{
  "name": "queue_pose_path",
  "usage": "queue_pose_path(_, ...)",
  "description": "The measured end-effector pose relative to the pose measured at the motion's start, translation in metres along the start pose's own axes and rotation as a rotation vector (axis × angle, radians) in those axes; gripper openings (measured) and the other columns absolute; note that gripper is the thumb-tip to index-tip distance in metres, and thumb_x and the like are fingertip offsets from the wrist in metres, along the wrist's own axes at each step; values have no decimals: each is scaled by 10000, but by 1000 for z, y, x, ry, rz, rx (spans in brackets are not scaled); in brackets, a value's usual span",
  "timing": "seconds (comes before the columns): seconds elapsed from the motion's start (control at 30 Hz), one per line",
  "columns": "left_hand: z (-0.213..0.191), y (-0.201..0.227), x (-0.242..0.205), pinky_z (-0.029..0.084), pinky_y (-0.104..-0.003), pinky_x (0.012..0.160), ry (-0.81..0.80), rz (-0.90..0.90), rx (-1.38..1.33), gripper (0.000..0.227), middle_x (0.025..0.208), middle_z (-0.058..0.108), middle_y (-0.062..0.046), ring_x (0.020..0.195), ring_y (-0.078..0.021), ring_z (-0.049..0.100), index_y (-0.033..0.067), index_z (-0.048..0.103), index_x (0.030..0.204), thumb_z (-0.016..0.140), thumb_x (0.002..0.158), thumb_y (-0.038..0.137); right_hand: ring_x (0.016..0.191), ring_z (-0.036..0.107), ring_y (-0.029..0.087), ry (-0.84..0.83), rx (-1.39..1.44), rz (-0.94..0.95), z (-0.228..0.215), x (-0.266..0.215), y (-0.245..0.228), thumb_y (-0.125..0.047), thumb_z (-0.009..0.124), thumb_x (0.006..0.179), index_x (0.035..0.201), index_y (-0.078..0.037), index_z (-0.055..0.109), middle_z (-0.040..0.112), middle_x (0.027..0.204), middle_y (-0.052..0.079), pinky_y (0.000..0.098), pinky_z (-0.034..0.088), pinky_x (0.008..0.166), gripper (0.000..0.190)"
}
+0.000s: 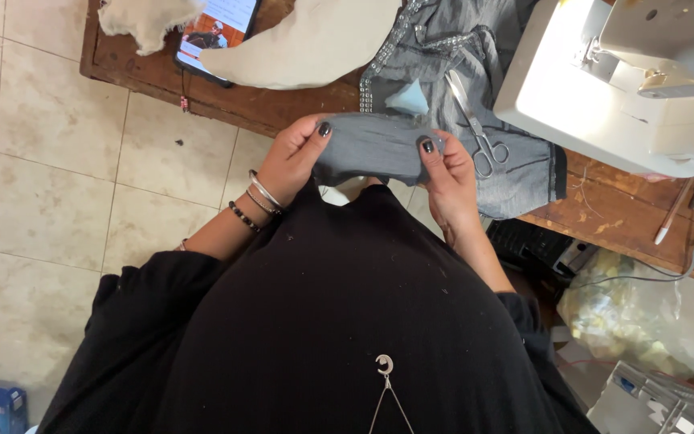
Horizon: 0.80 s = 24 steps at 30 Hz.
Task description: Attaching decorative rhinestone patches to denim fabric by hand
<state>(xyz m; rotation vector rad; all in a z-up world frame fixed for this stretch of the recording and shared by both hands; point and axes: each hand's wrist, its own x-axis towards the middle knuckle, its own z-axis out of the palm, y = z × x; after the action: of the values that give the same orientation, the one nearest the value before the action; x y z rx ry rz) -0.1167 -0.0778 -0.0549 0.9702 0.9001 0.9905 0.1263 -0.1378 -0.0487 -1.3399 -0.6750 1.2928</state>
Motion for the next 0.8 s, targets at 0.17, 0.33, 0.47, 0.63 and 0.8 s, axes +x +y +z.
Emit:
queue_pose_path(0.17,-2,-19,12,533,-247,865,-30,11,-7,310,996,706,-60,929,-86,597,40,698,1280,526,1090,213,796,750,161,41,-12,25,-14,-1,11,-129,667,1028,1144,0,636,670,863,44,330,665,716,177)
queue_pose_path(0.33,1,-19,27,519,-360,994,-96,70,111,295,1134,733,-143,1087,-168,623,45,713,1275,547,1084,195,727,732,146,98,-4,88,-38,1,28,-129,682,1015,1135,-25,637,668,837,44,300,660,647,165)
queue_pose_path(0.47,-10,-69,51,551,-441,954,-146,-69,478,350,1047,758,-170,1059,-331,719,125,641,1318,659,991,249,682,725,106,167,-59,202,-53,10,61,-186,635,1044,1086,-88,645,687,819,8,229,630,580,107)
queue_pose_path(0.63,-10,-72,53,618,-425,929,-101,-220,571,557,1363,621,-272,1148,-388,686,184,485,1408,719,909,103,754,752,132,161,-81,178,-51,11,63,-120,649,1029,1178,-75,651,720,908,40,260,661,628,155)
queue_pose_path(0.8,-20,-81,39,644,-417,799,-167,-150,523,460,1239,686,-245,1015,-412,724,158,619,1230,789,820,38,871,679,136,92,-254,26,-55,7,62,-45,593,1055,1483,-144,397,677,1038,88,317,662,770,481)
